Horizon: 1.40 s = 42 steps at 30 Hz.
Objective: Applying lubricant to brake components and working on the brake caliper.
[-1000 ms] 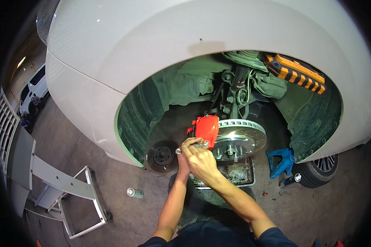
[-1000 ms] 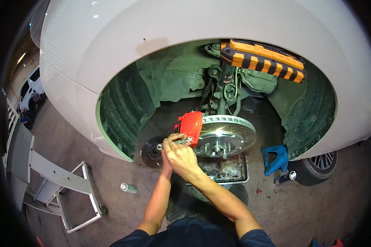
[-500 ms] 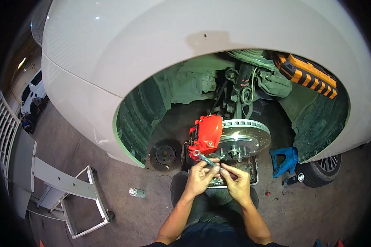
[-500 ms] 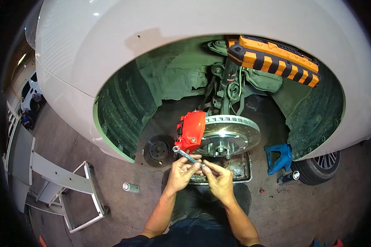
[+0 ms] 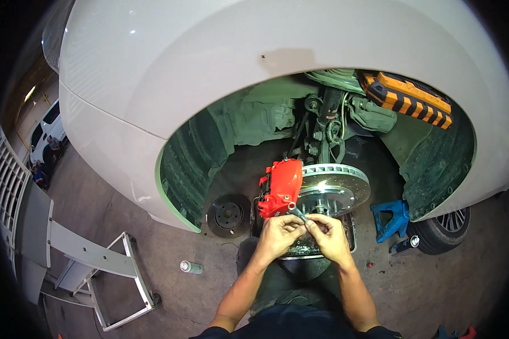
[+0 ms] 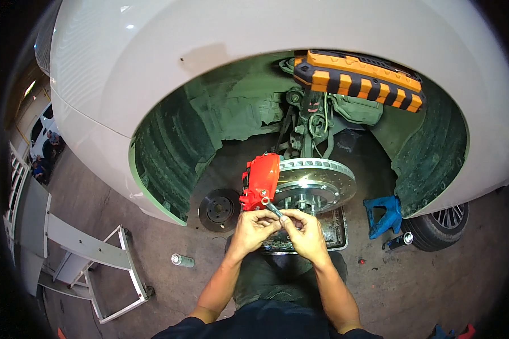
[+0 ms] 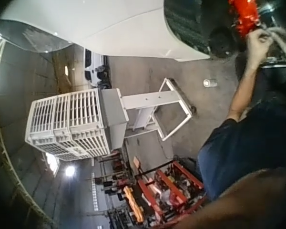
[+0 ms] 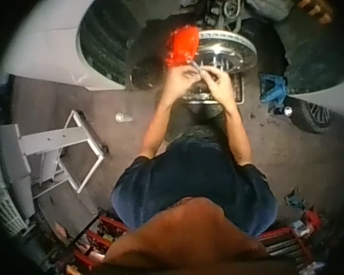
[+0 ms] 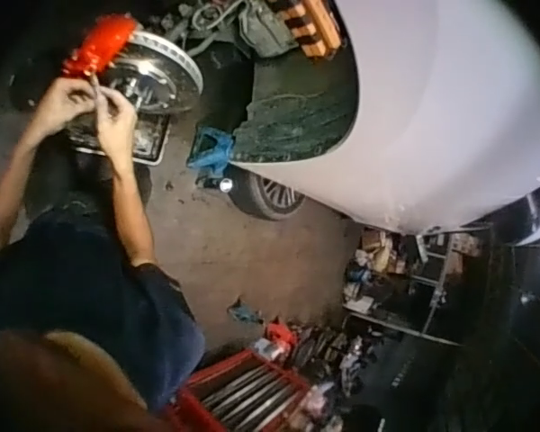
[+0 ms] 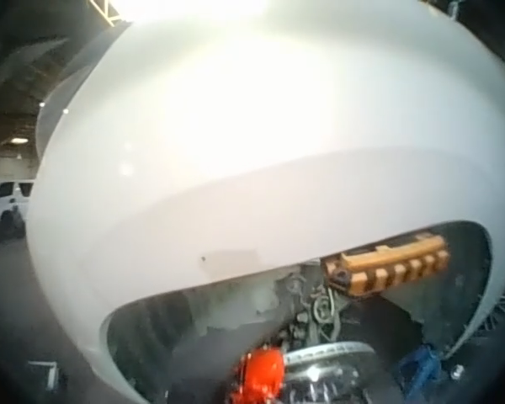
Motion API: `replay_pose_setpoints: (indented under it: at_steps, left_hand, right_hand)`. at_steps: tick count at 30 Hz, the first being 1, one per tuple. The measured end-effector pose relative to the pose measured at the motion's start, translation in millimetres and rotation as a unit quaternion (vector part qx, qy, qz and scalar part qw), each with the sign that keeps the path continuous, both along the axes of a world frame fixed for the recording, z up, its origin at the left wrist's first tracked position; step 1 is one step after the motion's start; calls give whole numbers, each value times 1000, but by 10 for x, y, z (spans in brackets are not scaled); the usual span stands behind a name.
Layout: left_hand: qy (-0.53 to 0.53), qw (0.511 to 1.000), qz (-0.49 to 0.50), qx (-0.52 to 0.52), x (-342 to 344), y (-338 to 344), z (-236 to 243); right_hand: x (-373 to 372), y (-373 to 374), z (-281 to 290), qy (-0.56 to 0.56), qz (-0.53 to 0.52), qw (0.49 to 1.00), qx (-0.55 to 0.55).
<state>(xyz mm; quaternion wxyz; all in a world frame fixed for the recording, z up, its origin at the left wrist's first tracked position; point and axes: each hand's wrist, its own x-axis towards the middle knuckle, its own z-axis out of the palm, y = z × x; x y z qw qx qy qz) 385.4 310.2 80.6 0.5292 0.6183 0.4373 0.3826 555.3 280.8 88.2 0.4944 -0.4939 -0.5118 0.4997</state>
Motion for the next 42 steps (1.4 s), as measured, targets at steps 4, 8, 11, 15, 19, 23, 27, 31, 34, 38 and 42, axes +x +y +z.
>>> replay_pose_setpoints:
  at_steps: [4,8,11,15,19,23,27,31,34,38,42]
  left_hand:
    - [5,999,35,11,-195,198,182]
    - [10,994,100,45,-312,511,270]
    - [70,989,11,133,-309,641,211]
    - [113,974,-15,195,-344,724,272]
    - [133,976,-5,172,-354,730,289]
    - [146,970,-5,195,-376,744,258]
    - [130,983,44,121,-362,699,220]
    - [96,995,-16,-6,-584,630,346]
    - [169,983,-6,73,-730,759,584]
    - [226,948,141,174,-929,808,948]
    - [190,949,138,211,-1031,784,892]
  right_hand:
    - [58,226,-50,-42,-48,997,35]
    - [64,408,53,-119,-45,991,41]
    - [108,471,141,-177,-30,983,34]
    - [143,484,208,-205,1,978,33]
    - [103,437,79,-76,33,996,-44]
    - [134,420,-87,59,68,992,-91]
    - [81,357,-125,155,116,971,-144]
    - [-542,315,-66,301,179,915,-202]
    - [-1243,615,-259,431,54,896,-94]
    - [-1763,943,73,512,-222,826,-86]
    - [-1736,758,94,462,-152,872,-54]
